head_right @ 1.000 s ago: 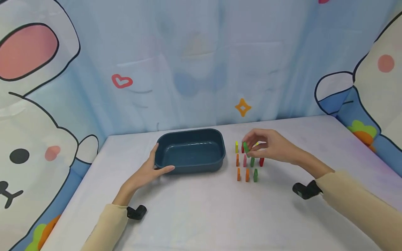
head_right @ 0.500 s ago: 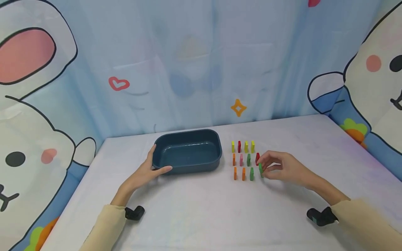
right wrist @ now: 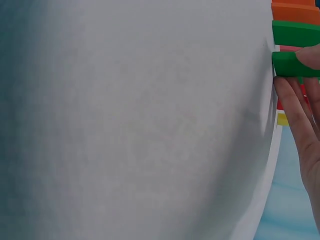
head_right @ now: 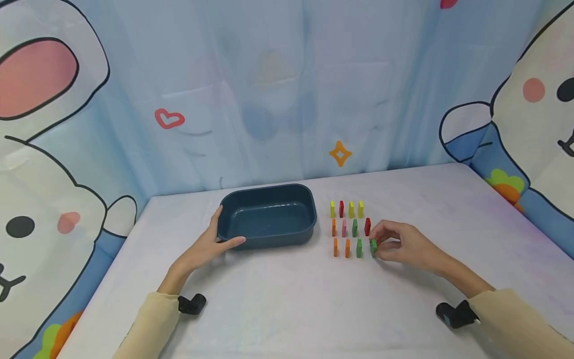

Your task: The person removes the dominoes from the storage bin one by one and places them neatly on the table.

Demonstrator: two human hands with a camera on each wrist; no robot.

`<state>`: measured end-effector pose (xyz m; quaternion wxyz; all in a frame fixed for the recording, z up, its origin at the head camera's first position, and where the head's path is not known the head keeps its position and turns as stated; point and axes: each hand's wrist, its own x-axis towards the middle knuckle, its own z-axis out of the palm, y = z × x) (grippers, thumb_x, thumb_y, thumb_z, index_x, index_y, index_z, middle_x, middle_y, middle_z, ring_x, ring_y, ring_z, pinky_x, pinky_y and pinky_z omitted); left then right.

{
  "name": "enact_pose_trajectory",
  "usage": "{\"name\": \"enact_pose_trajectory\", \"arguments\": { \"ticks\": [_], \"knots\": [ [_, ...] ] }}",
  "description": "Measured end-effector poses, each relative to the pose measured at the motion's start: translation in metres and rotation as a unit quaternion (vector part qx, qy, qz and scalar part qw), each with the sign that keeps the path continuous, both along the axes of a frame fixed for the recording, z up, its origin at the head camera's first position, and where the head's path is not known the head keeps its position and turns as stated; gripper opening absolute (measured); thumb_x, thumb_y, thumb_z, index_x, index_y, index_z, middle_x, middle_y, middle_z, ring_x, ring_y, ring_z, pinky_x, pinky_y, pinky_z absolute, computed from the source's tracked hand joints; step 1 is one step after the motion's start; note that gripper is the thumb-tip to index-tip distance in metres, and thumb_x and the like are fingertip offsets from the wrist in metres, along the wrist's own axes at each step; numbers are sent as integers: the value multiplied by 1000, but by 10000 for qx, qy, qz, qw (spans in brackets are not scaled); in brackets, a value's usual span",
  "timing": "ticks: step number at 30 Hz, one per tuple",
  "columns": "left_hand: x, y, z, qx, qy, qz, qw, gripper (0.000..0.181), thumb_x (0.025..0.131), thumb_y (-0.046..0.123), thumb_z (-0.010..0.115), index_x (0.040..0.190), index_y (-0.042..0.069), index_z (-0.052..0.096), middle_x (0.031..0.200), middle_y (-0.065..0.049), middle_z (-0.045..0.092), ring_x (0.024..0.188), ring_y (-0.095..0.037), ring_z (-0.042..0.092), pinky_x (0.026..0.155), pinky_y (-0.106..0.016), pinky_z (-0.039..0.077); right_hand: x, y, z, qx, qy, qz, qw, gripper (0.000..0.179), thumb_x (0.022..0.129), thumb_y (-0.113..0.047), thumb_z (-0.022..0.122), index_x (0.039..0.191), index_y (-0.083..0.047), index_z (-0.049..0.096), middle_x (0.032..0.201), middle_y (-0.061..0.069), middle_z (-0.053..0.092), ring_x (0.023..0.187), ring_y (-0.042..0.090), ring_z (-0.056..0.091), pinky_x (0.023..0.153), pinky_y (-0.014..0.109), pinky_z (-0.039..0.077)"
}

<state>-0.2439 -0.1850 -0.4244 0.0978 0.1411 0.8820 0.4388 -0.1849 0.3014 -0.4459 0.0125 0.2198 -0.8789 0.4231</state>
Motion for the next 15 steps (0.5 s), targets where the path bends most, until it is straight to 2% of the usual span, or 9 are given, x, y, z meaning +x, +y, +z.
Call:
{"name": "enact_pose_trajectory", "arguments": {
  "ticks": [15],
  "knots": [
    [0,0,-1,-23,27,2,10000,123,90,59,76,168,28,-13,176,-5,-6,161,-34,8,123,-66,20,1,-4,2,110,-228,-202,9995,36,82,7,83,111,1,64,112,12,65,97,2,61,84,19,58]
  ]
}}
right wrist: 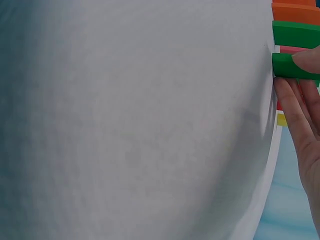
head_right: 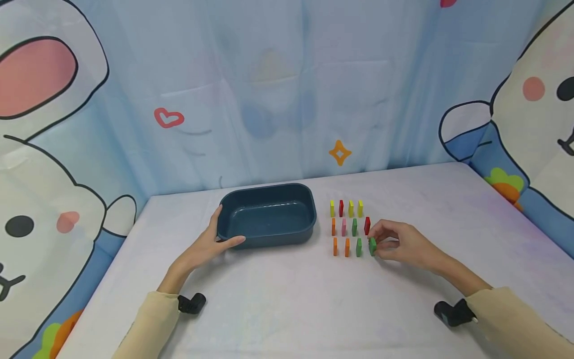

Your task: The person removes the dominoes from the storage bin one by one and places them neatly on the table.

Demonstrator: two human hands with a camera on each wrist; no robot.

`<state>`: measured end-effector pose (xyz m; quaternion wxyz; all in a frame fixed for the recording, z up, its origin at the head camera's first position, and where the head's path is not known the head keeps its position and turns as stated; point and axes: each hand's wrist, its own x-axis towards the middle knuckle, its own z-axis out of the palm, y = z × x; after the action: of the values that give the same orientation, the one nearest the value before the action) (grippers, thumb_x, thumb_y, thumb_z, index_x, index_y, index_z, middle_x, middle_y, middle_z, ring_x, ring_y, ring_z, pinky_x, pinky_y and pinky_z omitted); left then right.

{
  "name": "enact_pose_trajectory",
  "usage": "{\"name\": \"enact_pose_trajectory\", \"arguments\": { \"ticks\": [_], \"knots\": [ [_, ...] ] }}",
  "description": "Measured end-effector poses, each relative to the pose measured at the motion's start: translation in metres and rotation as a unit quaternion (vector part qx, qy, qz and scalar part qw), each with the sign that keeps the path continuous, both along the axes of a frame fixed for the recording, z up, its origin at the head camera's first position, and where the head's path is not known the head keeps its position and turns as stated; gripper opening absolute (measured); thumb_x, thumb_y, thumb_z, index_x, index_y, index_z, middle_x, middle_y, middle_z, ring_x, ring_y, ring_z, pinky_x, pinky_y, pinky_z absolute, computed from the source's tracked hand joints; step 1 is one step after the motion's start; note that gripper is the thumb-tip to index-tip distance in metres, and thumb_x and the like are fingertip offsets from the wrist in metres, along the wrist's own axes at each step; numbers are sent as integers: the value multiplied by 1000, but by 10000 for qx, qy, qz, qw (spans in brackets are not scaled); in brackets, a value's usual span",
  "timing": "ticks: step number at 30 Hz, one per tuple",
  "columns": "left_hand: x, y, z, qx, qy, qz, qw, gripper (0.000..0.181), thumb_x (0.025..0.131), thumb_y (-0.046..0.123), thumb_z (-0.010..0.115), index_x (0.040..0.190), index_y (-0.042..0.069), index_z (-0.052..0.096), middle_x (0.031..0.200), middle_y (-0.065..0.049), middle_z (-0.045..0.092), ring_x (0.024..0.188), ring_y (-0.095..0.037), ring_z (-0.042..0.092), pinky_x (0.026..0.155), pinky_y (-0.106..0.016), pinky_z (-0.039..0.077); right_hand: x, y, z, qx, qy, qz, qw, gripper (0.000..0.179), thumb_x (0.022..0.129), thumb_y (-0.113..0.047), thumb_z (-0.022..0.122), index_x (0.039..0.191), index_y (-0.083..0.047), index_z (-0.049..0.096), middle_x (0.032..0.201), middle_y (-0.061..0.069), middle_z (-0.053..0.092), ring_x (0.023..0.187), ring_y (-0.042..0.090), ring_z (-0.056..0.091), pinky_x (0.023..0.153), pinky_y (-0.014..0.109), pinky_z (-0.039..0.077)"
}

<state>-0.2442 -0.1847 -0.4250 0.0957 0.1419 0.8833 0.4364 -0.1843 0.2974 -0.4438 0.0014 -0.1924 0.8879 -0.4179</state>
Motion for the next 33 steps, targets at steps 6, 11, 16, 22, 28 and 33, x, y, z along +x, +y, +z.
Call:
{"name": "enact_pose_trajectory", "arguments": {
  "ticks": [6,11,16,22,28,33],
  "knots": [
    [-1,0,-1,-11,-11,-6,10000,123,90,60,76,168,28,-13,176,-6,-6,161,-35,9,123,-65,20,1,0,-1,31,-47,-50,10000,37,81,8,82,113,2,64,114,13,65,98,1,61,84,18,58],
    [-2,2,0,-25,-13,7,10000,122,90,60,76,167,29,-14,176,-4,-7,161,-34,9,123,-66,20,0,2,0,89,-43,-98,9999,38,83,4,84,115,1,65,115,12,65,99,3,62,85,19,58],
    [-4,5,-1,15,-5,-37,10000,123,90,59,76,167,28,-14,176,-6,-6,161,-35,9,123,-65,20,2,7,0,159,-23,-87,9998,40,84,2,84,118,2,64,116,13,66,99,2,63,85,19,58],
    [-7,7,-2,26,-15,-66,10000,123,90,60,76,167,28,-14,176,-6,-6,161,-35,8,123,-66,20,9,20,1,315,4,-164,9994,42,84,1,84,120,3,62,114,13,67,97,4,66,83,22,60],
    [-6,-1,-6,-19,-20,36,10000,123,90,60,76,168,28,-14,176,-7,-6,160,-38,9,122,-68,21,17,23,12,798,609,-431,9940,40,83,4,85,117,-1,64,108,9,69,94,4,65,81,16,56],
    [2,-7,-2,-165,-58,69,9998,126,90,61,75,166,25,-19,175,-9,-9,160,-37,6,122,-67,20,20,15,30,1355,1652,-865,9731,41,82,3,85,116,-3,64,110,11,68,99,26,66,83,30,62]
  ]
}}
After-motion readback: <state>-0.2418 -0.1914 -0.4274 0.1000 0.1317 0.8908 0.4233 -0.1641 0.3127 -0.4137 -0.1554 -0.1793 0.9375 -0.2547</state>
